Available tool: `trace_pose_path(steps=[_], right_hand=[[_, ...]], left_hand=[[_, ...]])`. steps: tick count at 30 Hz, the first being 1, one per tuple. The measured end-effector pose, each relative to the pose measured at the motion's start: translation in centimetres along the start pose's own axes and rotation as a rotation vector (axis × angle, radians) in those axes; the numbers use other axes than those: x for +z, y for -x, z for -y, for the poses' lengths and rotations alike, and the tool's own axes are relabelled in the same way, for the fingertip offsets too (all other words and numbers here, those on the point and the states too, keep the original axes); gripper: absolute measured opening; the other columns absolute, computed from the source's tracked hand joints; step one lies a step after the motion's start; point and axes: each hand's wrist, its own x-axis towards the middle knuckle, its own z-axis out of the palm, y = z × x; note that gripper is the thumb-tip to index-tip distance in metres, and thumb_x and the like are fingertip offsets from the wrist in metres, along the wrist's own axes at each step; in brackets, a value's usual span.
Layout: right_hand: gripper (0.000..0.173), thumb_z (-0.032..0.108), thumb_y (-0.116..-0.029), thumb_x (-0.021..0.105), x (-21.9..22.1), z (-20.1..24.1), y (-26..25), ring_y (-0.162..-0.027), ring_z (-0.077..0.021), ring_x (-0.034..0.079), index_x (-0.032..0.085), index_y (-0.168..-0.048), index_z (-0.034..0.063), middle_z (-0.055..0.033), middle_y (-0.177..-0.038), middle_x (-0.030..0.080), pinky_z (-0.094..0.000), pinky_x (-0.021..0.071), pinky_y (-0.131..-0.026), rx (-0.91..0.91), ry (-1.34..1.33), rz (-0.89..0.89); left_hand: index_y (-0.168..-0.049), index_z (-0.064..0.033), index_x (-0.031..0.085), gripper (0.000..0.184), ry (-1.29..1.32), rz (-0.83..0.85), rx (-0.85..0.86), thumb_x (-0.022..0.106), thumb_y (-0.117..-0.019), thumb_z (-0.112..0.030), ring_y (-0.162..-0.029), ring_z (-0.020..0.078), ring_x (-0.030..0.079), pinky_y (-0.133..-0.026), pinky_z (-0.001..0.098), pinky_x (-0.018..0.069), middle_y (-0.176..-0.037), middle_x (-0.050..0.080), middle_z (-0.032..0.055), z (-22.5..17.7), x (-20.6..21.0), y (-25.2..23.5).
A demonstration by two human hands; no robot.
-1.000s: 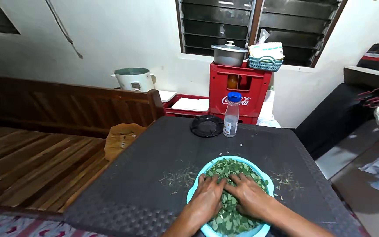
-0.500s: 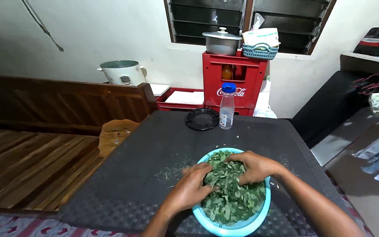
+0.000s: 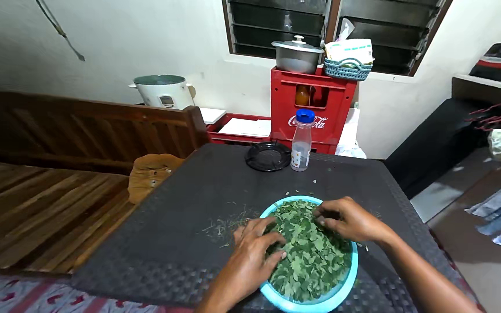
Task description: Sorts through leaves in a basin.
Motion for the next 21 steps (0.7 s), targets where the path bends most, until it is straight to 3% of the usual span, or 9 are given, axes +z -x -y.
trace_pose_path(steps=[4, 6, 7, 9, 11, 12, 14, 17, 21], right_hand=[[0.013, 0.022, -0.0952, 0.065, 0.9, 0.0, 1.4, -0.079, -0.0051, 0.069, 0.075, -0.099, 0.0136, 0.0037, -0.086, 0.073, -0.0294, 0.0596, -0.077, -0.095, 0.07, -0.131], [0.013, 0.028, -0.091, 0.071, 1.9, 0.1, 2.4, -0.096, -0.0112, 0.068, 0.076, -0.098, 0.0181, 0.0041, -0.095, 0.073, -0.0376, 0.0566, -0.088, -0.159, 0.178, -0.177], [0.017, 0.034, -0.0879, 0.075, 2.7, 0.3, 3.1, -0.111, -0.0166, 0.064, 0.076, -0.102, 0.0235, 0.0037, -0.109, 0.071, -0.0457, 0.0539, -0.095, -0.165, 0.249, -0.167], [0.033, 0.042, -0.0803, 0.082, 4.3, 0.9, 4.2, -0.139, -0.0324, 0.046, 0.074, -0.111, 0.0327, -0.0017, -0.139, 0.061, -0.0647, 0.0421, -0.104, -0.128, 0.39, -0.098], [0.031, 0.038, -0.0786, 0.083, 5.9, 1.2, 4.3, -0.145, -0.041, 0.038, 0.075, -0.108, 0.0307, -0.0072, -0.148, 0.055, -0.0725, 0.035, -0.107, -0.089, 0.495, -0.12], [0.021, 0.036, -0.0822, 0.08, 6.4, 0.9, 4.2, -0.145, -0.0407, 0.04, 0.075, -0.101, 0.0282, -0.0071, -0.147, 0.057, -0.0715, 0.0355, -0.107, -0.089, 0.526, -0.175], [0.01, 0.033, -0.089, 0.071, 6.6, 0.1, 3.5, -0.142, -0.0368, 0.044, 0.076, -0.09, 0.024, -0.0037, -0.142, 0.061, -0.0663, 0.0385, -0.108, -0.098, 0.503, -0.287], [0.019, 0.033, -0.0941, 0.065, 5.3, -0.9, 2.4, -0.139, -0.0297, 0.049, 0.077, -0.086, 0.0203, -0.0005, -0.135, 0.066, -0.0607, 0.0414, -0.107, -0.12, 0.335, -0.371], [0.018, 0.032, -0.0942, 0.066, 3.6, -0.9, 2.4, -0.133, -0.0228, 0.055, 0.078, -0.093, 0.0189, 0.0007, -0.131, 0.068, -0.0554, 0.0452, -0.106, -0.168, 0.209, -0.369]], left_hand=[[-0.085, -0.0299, 0.077, 0.011, 0.028, -0.026, 0.022, 0.071, -0.0853, -0.04, -0.131, 0.0251, 0.055, -0.101, 0.0672, 0.038, -0.135, 0.065, -0.003, -0.3, 1.2, 0.7], [-0.084, -0.0297, 0.077, 0.012, 0.026, -0.04, 0.024, 0.07, -0.0858, -0.04, -0.131, 0.0246, 0.056, -0.101, 0.0663, 0.0382, -0.134, 0.066, -0.0029, -0.3, 1.5, 0.7], [-0.086, -0.0302, 0.077, 0.013, 0.019, -0.041, 0.032, 0.071, -0.0847, -0.042, -0.131, 0.0253, 0.055, -0.101, 0.0663, 0.0381, -0.135, 0.065, -0.0024, -0.3, 1.7, 0.8], [-0.102, -0.0336, 0.077, 0.034, -0.02, 0.015, 0.095, 0.08, -0.0746, -0.053, -0.137, 0.0346, 0.05, -0.101, 0.0713, 0.0359, -0.144, 0.059, 0.0038, -0.8, 1.5, 0.8], [-0.122, -0.0404, 0.071, 0.069, -0.067, 0.148, 0.147, 0.089, -0.0583, -0.06, -0.146, 0.0447, 0.036, -0.104, 0.076, 0.0299, -0.158, 0.045, 0.0097, -1.8, 1.4, 0.9], [-0.124, -0.0424, 0.07, 0.073, -0.096, 0.191, 0.157, 0.091, -0.0561, -0.059, -0.148, 0.0463, 0.031, -0.106, 0.0762, 0.0277, -0.162, 0.04, 0.0106, -2.2, 1.8, 0.9], [-0.112, -0.0407, 0.075, 0.053, -0.159, 0.176, 0.171, 0.09, -0.0628, -0.052, -0.149, 0.0458, 0.029, -0.107, 0.076, 0.0266, -0.163, 0.038, 0.0091, -2.4, 2.5, 0.4], [-0.089, -0.0271, 0.08, 0.013, -0.162, -0.031, 0.185, 0.08, -0.0783, -0.035, -0.145, 0.0427, 0.039, -0.103, 0.0751, 0.0317, -0.153, 0.052, 0.0087, -1.6, 2.9, -1.3], [-0.091, -0.0207, 0.079, 0.016, -0.022, -0.064, 0.066, 0.07, -0.0852, -0.032, -0.141, 0.0383, 0.045, -0.106, 0.0723, 0.0323, -0.145, 0.059, 0.0083, -0.9, 1.4, -2.8]])
